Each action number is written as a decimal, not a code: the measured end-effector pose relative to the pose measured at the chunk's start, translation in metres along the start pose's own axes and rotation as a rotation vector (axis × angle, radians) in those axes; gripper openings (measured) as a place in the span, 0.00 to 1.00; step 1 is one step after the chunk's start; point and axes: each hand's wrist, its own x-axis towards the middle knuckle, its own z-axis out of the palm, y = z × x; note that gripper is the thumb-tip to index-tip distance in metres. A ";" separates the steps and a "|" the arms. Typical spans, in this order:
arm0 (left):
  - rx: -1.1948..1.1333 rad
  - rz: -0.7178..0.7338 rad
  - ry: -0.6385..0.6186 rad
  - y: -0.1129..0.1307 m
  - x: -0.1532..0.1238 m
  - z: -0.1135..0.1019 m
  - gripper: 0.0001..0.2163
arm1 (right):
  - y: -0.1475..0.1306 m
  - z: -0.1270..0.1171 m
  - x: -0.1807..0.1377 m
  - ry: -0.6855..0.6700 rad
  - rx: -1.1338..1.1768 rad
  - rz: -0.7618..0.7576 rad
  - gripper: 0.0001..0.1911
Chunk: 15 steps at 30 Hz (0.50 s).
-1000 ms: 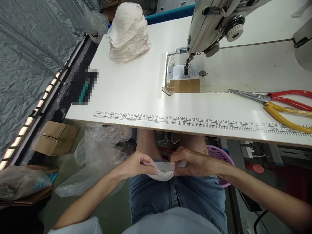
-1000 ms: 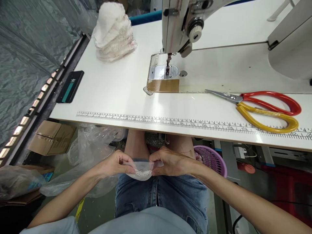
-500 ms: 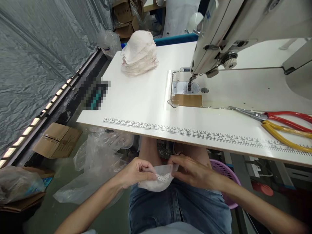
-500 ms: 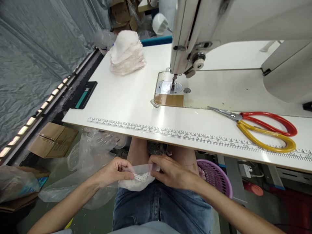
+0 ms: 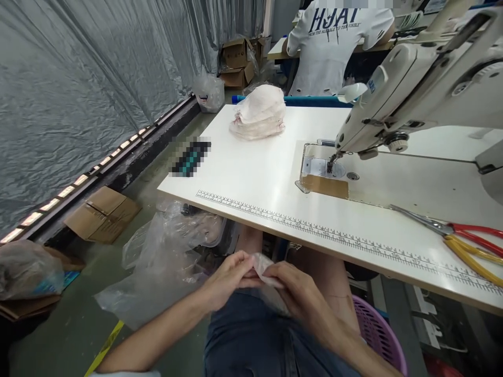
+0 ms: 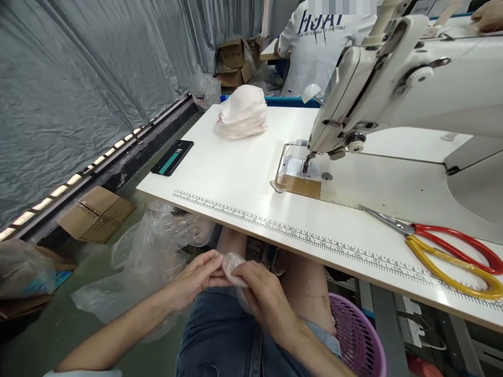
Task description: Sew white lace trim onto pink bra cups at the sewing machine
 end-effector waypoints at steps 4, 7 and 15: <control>0.478 0.270 0.119 0.000 -0.002 -0.014 0.21 | 0.005 -0.020 -0.001 -0.040 0.421 0.357 0.12; 0.491 0.234 -0.123 0.003 0.000 -0.011 0.25 | 0.004 -0.025 -0.004 -0.061 0.597 0.451 0.16; 0.396 0.155 -0.233 -0.003 0.009 -0.002 0.10 | 0.006 -0.031 -0.011 -0.155 0.619 0.485 0.17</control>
